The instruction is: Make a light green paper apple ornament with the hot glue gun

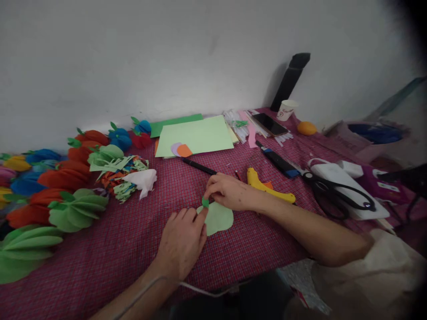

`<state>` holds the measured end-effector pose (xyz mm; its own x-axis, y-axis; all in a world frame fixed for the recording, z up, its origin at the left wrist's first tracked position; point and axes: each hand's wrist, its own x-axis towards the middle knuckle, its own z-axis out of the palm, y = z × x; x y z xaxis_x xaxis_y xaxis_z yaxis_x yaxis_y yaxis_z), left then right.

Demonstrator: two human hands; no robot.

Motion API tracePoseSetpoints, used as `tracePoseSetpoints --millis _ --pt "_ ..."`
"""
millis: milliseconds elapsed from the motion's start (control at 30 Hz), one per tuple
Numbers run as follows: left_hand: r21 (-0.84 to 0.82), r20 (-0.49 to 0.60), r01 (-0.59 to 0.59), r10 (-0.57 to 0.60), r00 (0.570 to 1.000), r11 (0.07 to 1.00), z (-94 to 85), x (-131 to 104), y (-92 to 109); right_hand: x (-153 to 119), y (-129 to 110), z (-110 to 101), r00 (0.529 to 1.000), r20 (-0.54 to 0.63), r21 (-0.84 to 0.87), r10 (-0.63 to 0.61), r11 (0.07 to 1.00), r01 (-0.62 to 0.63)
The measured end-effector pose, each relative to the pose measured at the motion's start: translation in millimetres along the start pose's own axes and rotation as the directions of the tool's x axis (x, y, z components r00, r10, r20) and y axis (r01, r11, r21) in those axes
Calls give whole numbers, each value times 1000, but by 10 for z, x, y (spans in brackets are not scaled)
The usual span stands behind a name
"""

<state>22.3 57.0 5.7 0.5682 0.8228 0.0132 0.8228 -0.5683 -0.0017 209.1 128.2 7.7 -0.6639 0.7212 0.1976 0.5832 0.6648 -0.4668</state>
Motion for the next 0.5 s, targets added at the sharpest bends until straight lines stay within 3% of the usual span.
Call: tracePoseSetpoints --millis 167,500 --pt "-66 -28 34 -36 999 997 -15 0 -41 -24 14 -34 995 -98 17 4 1000 -2" --pt "-82 -12 -6 5 1000 997 -30 6 -57 -37 -77 -51 994 66 -79 -87 993 93"
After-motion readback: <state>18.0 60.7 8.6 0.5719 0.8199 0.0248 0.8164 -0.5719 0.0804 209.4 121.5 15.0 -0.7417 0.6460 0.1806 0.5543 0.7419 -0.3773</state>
